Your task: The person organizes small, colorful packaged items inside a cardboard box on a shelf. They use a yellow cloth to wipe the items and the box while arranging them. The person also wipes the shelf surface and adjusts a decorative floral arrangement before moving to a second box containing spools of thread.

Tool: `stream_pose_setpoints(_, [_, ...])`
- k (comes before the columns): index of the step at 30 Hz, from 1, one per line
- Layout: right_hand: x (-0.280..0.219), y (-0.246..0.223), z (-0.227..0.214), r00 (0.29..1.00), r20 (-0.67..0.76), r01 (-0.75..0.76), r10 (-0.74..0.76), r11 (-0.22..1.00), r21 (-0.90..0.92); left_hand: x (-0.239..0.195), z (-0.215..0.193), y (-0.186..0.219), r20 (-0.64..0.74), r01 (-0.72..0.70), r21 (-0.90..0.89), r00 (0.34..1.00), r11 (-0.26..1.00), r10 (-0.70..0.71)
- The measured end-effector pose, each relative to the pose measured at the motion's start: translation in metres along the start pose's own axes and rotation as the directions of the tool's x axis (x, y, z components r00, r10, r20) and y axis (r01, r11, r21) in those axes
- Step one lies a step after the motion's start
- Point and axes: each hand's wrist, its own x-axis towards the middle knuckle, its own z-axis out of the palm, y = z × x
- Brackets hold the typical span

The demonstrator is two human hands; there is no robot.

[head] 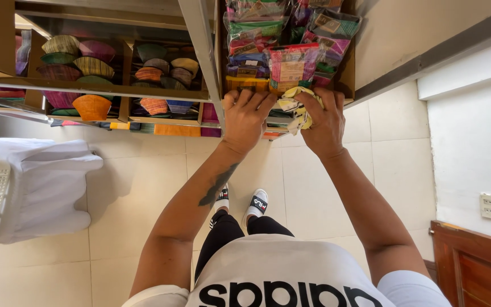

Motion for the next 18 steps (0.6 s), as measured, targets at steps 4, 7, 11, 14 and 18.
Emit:
stream_pose_setpoints(4, [0.006, -0.004, -0.004, 1.000, 0.002, 0.007, -0.007, 1.000, -0.004, 0.011, -0.010, 0.002, 0.027, 0.020, -0.013, 0.999, 1.000, -0.020])
stream_pose_setpoints(7, [0.014, -0.015, -0.017, 1.000, 0.007, 0.007, -0.007, 0.999, 0.040, 0.020, -0.016, 0.003, 0.029, 0.023, -0.009, 0.999, 1.000, -0.023])
stream_pose_setpoints(11, [0.009, -0.013, -0.028, 0.991, 0.028, -0.134, 0.131, 0.967, 0.219, 0.018, -0.014, 0.001, 0.071, 0.115, -0.016, 0.991, 0.993, -0.114])
stream_pose_setpoints(14, [0.027, -0.020, -0.049, 0.920, 0.139, -0.385, 0.366, 0.780, 0.493, 0.021, -0.012, 0.004, 0.157, 0.177, -0.010, 0.972, 0.984, -0.173])
stream_pose_setpoints(18, [0.044, -0.013, -0.056, 0.783, 0.375, -0.610, 0.497, 0.493, 0.620, 0.030, -0.011, 0.013, 0.262, 0.222, -0.043, 0.943, 0.974, -0.203])
